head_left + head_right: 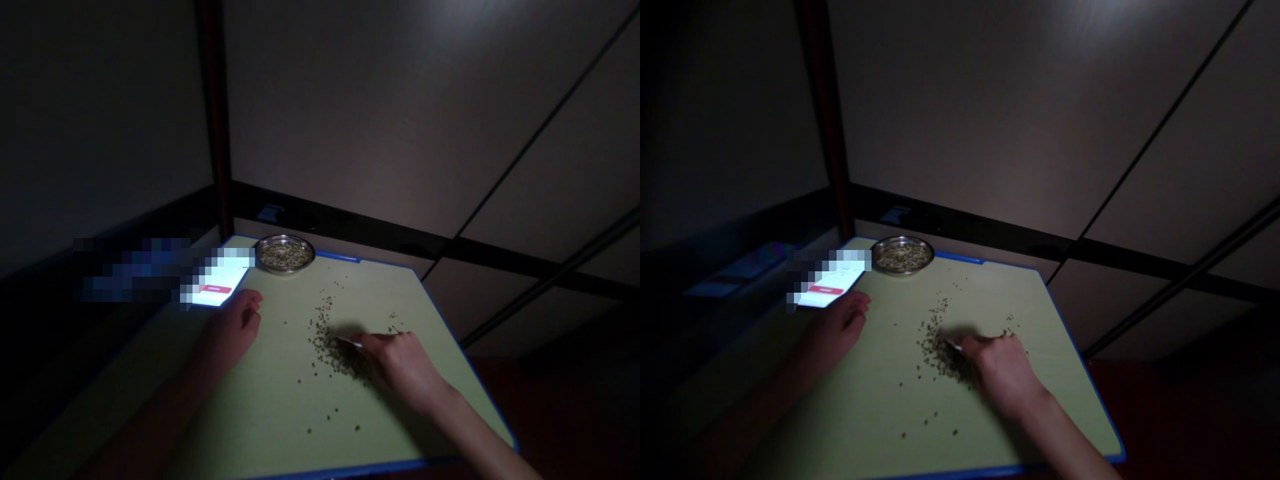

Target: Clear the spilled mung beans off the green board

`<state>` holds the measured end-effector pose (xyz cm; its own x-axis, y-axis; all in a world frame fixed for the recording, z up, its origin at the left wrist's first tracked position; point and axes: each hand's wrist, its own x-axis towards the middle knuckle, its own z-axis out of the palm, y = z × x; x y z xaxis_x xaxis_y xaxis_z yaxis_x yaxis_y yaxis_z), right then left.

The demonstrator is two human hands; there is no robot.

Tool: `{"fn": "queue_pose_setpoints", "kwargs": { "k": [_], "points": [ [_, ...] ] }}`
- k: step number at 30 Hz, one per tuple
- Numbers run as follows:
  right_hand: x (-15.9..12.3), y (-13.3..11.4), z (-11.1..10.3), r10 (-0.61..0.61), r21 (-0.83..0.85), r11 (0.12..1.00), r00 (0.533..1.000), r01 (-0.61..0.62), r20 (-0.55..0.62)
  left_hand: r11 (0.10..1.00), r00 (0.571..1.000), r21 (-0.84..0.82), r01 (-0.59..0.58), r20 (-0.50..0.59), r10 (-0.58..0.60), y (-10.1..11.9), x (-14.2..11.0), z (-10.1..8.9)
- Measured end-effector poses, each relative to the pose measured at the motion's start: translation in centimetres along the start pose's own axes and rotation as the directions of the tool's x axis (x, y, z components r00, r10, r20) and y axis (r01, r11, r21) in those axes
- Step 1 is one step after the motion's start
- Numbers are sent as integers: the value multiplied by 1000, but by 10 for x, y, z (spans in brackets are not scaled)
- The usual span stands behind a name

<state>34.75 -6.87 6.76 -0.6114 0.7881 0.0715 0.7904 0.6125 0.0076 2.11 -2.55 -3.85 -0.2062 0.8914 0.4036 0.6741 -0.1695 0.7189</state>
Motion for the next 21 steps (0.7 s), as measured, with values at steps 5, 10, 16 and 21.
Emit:
{"fn": "queue_pose_setpoints", "kwargs": {
  "k": [5,10,16,21],
  "points": [
    [-8,10,-23,123,134,984,991,-114,-54,1000,1000,14,-1,-5,1,7,0,-3],
    [-10,2,-21,84,201,976,996,-88,27,1000,1000,26,7,5,-8,10,0,-5],
    [11,-5,-10,-39,214,977,991,10,130,1000,1000,9,-2,-4,2,6,-1,-5],
    [41,8,-8,-96,227,972,980,55,172,999,1000,38,7,12,-8,11,-2,-7]
  ]
}}
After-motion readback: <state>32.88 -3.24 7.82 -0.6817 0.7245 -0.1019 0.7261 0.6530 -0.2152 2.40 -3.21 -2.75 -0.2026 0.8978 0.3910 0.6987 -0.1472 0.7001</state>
